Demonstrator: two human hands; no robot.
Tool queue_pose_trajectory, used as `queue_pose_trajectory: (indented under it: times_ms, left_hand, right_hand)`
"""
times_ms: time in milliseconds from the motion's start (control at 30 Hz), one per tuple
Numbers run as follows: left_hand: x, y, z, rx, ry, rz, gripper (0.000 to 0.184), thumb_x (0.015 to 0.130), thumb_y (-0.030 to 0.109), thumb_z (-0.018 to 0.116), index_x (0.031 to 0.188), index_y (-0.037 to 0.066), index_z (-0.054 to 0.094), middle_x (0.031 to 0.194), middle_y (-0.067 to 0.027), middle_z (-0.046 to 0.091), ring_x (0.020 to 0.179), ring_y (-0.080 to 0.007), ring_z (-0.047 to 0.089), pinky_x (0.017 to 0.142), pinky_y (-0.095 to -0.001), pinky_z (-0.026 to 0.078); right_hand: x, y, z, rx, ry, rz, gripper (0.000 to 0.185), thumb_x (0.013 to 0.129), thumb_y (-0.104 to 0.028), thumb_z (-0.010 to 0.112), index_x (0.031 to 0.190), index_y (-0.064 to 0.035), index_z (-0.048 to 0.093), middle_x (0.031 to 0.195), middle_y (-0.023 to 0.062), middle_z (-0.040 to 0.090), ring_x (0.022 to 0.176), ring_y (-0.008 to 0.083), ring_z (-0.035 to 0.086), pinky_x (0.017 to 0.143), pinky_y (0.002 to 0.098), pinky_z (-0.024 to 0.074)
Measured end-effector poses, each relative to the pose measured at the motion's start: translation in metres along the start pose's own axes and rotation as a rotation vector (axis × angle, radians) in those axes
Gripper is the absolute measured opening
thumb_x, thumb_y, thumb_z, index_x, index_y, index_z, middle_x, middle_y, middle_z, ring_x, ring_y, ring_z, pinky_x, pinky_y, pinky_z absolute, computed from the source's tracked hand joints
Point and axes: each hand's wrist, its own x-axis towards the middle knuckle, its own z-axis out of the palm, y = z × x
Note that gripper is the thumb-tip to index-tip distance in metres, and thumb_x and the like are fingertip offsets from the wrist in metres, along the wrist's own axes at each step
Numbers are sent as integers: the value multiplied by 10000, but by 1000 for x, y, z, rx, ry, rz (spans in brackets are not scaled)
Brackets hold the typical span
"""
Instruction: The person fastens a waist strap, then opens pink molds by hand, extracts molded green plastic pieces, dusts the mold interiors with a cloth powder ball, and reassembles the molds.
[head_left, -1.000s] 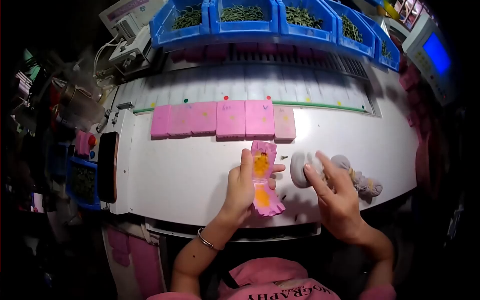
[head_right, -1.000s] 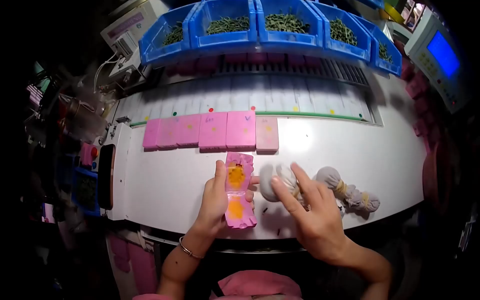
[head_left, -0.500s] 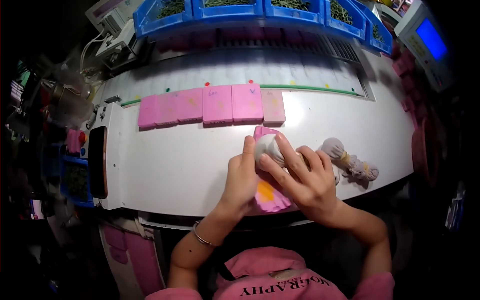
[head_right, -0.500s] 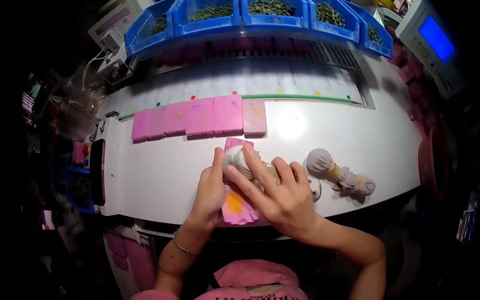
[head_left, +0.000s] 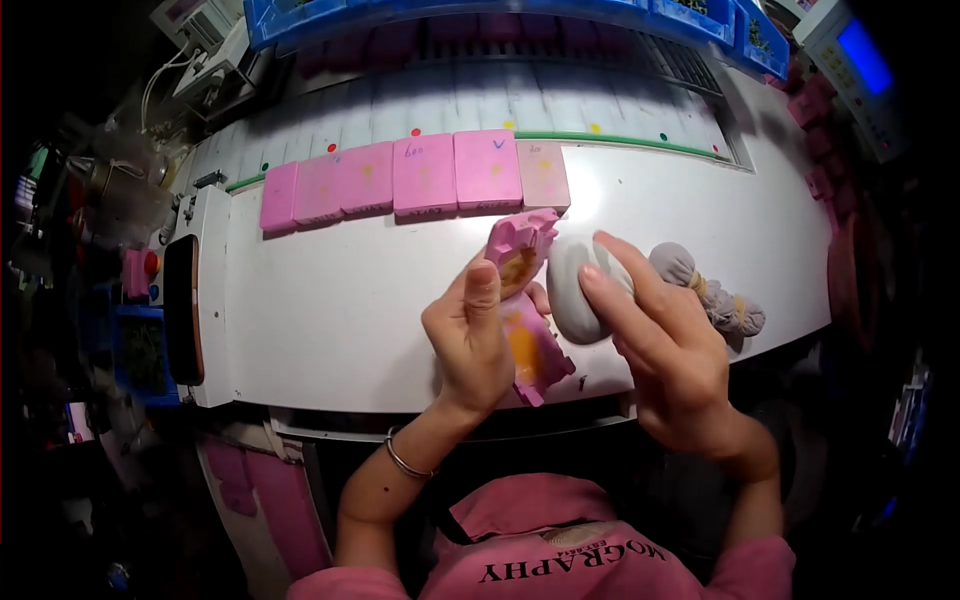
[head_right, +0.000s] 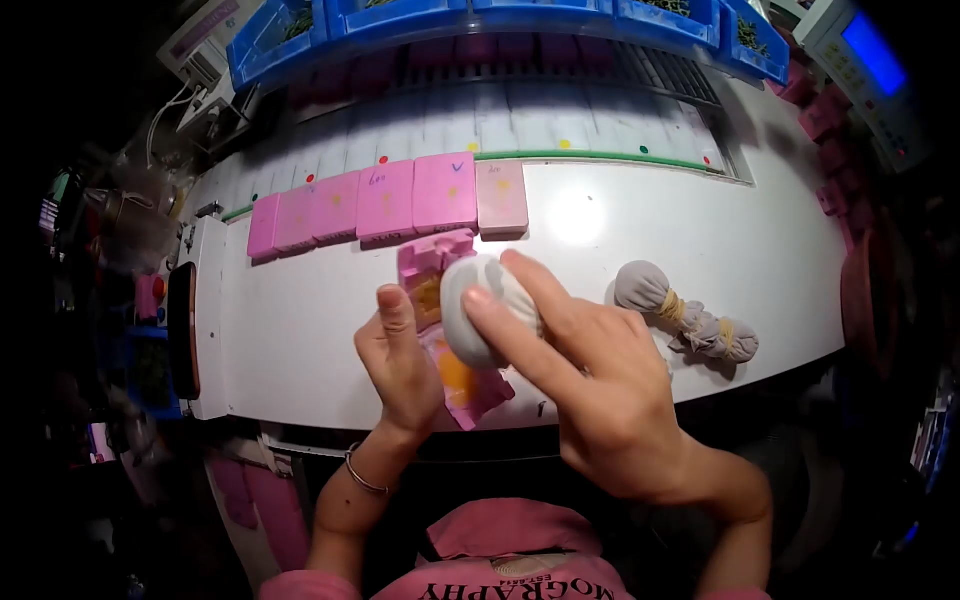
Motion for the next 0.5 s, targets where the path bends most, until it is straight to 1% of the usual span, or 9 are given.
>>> queue_pose_trajectory:
  times_ms: [33,100,167,233,267,300,367,433,500]
  left_hand:
    - [3,-1,0,-33,14,65,537,998,369,345,1116,-106,567,960,-135,643,835,-153,606,771,-263,482]
    - [1,4,0,-28,20,37,535,997,370,350,1129,-104,560,962,-137,643,816,-149,596,752,-265,482]
    - [2,4,0,-28,15,13,533,995,371,356,1141,-102,554,964,-139,642,797,-145,587,733,-267,482]
    - [0,-1,-3,-87,-1,-60,526,991,368,369,1157,-101,540,976,-143,637,769,-138,575,697,-261,483]
    - [4,-2,-8,-39,-34,-41,510,999,360,345,1175,-84,522,980,-140,630,757,-136,574,675,-262,490]
    - [5,-2,-13,-40,-32,-34,510,999,360,345,1175,-84,522,980,-140,630,757,-136,574,675,-262,490]
    - [6,-2,-20,-190,-62,-267,499,1006,360,301,1175,-59,512,974,-138,624,746,-136,575,686,-269,492]
    - [-1,0,-14,-125,-126,-281,515,1012,373,238,1210,-29,491,968,-135,628,800,-139,591,751,-259,484]
    - [-7,2,-4,-161,-179,-266,535,1011,388,228,1252,-29,462,962,-133,630,841,-143,591,805,-259,463]
  right_hand:
    - [-3,-5,3,4,-1,-2,591,696,1,546,1275,-113,528,1306,189,487,770,209,550,733,303,407]
    - [-9,-16,11,-14,-259,-20,619,642,95,536,1243,-56,541,1299,212,481,862,240,581,737,305,417]
    - [-9,-11,5,-69,-327,-27,655,641,93,525,1274,-75,512,1321,188,466,885,248,575,760,320,407]
    - [-13,-6,2,-9,-414,66,758,605,35,599,1329,-146,460,1340,115,461,815,246,547,750,344,402]
    - [-14,1,1,20,-441,136,810,578,52,602,1346,-143,431,1349,102,450,867,270,533,780,380,401]
    - [-15,6,3,16,-439,130,810,578,52,602,1346,-143,431,1349,102,450,867,270,533,780,380,401]
    - [-18,15,8,-126,-275,164,809,585,72,599,1349,-135,428,1348,122,444,949,307,512,826,397,403]
    - [-6,8,11,190,-104,147,725,677,10,654,1354,-71,406,1326,168,449,1013,327,496,867,365,411]
    - [-2,1,22,553,2,288,648,722,-22,676,1319,-27,427,1229,174,513,942,295,532,773,329,446]
